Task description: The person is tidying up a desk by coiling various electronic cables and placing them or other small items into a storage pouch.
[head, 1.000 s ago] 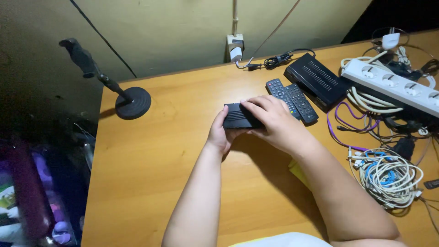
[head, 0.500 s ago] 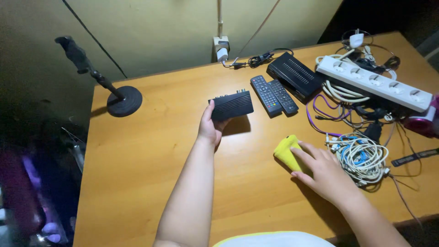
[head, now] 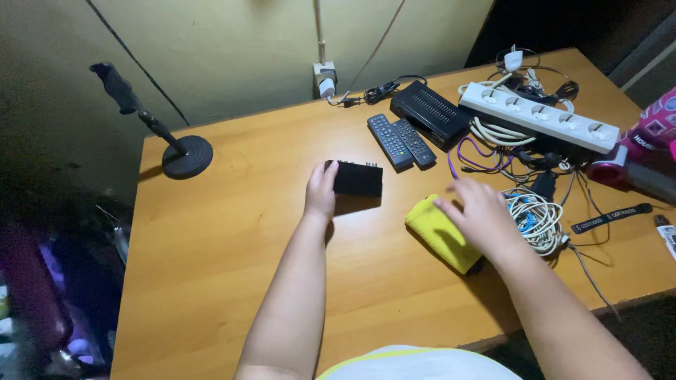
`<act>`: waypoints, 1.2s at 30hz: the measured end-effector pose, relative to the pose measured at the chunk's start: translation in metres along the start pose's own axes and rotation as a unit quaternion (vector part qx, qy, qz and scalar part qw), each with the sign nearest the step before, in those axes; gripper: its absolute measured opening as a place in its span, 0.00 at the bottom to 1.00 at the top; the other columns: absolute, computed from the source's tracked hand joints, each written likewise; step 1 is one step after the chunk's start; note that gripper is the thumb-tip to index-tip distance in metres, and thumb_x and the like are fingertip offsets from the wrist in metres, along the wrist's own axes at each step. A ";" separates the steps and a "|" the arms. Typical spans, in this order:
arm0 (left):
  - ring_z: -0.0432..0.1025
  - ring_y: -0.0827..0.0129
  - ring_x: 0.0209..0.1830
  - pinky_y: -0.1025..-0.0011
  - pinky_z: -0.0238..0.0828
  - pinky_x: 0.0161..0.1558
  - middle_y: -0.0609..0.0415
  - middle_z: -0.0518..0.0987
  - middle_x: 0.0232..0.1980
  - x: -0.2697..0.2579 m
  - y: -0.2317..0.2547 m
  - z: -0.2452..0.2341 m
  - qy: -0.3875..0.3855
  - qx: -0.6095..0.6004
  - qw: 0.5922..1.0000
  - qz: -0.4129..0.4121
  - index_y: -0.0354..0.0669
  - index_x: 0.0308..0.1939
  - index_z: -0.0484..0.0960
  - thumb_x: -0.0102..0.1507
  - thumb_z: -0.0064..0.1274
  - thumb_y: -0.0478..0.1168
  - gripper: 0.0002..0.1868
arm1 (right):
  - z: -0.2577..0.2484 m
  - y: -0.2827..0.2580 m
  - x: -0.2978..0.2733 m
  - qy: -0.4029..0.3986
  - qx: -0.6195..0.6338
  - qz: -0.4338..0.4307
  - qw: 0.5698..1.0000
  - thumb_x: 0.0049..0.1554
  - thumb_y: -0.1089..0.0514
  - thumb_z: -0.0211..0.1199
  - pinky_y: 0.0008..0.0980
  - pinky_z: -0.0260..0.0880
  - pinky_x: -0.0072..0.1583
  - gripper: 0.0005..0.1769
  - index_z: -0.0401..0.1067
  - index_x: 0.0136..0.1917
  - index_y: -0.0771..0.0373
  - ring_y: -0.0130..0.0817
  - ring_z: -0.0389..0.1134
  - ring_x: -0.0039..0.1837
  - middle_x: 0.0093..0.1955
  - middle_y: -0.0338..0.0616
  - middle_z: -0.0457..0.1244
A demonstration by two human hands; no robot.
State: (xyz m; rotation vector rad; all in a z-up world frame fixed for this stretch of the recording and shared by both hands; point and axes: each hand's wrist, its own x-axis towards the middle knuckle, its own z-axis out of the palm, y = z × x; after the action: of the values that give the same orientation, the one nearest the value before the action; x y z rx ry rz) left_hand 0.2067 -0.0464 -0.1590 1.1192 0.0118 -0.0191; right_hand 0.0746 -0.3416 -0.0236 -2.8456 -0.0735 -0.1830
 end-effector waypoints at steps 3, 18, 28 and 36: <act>0.75 0.67 0.47 0.70 0.72 0.51 0.48 0.83 0.47 -0.007 -0.011 0.009 -0.016 0.115 0.986 0.120 0.35 0.51 0.82 0.73 0.50 0.47 0.17 | 0.008 0.032 0.066 0.146 0.049 -0.004 0.988 0.58 0.44 0.66 0.49 0.64 0.68 0.29 0.70 0.66 0.63 0.55 0.64 0.66 0.65 0.56 0.65; 0.75 0.44 0.55 0.55 0.72 0.56 0.36 0.79 0.55 -0.062 0.044 0.067 0.063 0.524 0.843 0.106 0.36 0.65 0.74 0.65 0.53 0.52 0.30 | 0.052 0.050 0.168 0.090 -0.061 0.152 0.982 0.49 0.29 0.74 0.57 0.59 0.66 0.53 0.61 0.72 0.67 0.62 0.57 0.69 0.69 0.64 0.55; 0.75 0.46 0.48 0.53 0.73 0.49 0.41 0.78 0.49 -0.062 0.046 0.073 0.041 0.589 0.796 0.132 0.37 0.51 0.78 0.63 0.54 0.53 0.24 | 0.048 0.041 0.167 0.118 0.029 0.114 0.986 0.43 0.40 0.81 0.51 0.64 0.68 0.61 0.54 0.75 0.72 0.63 0.60 0.68 0.70 0.65 0.51; 0.73 0.44 0.51 0.52 0.72 0.51 0.40 0.78 0.51 -0.040 0.058 0.040 0.083 0.585 0.794 0.143 0.37 0.54 0.78 0.63 0.54 0.53 0.24 | 0.009 -0.008 0.157 0.278 -0.112 -0.115 0.947 0.39 0.50 0.85 0.48 0.66 0.69 0.68 0.49 0.81 0.68 0.61 0.58 0.70 0.74 0.58 0.47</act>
State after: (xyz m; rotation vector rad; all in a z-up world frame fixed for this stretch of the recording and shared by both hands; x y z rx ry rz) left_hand 0.1675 -0.0569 -0.0879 2.3659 -0.0160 0.3995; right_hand 0.2305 -0.3266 -0.0088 -2.8762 -0.2804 -1.0954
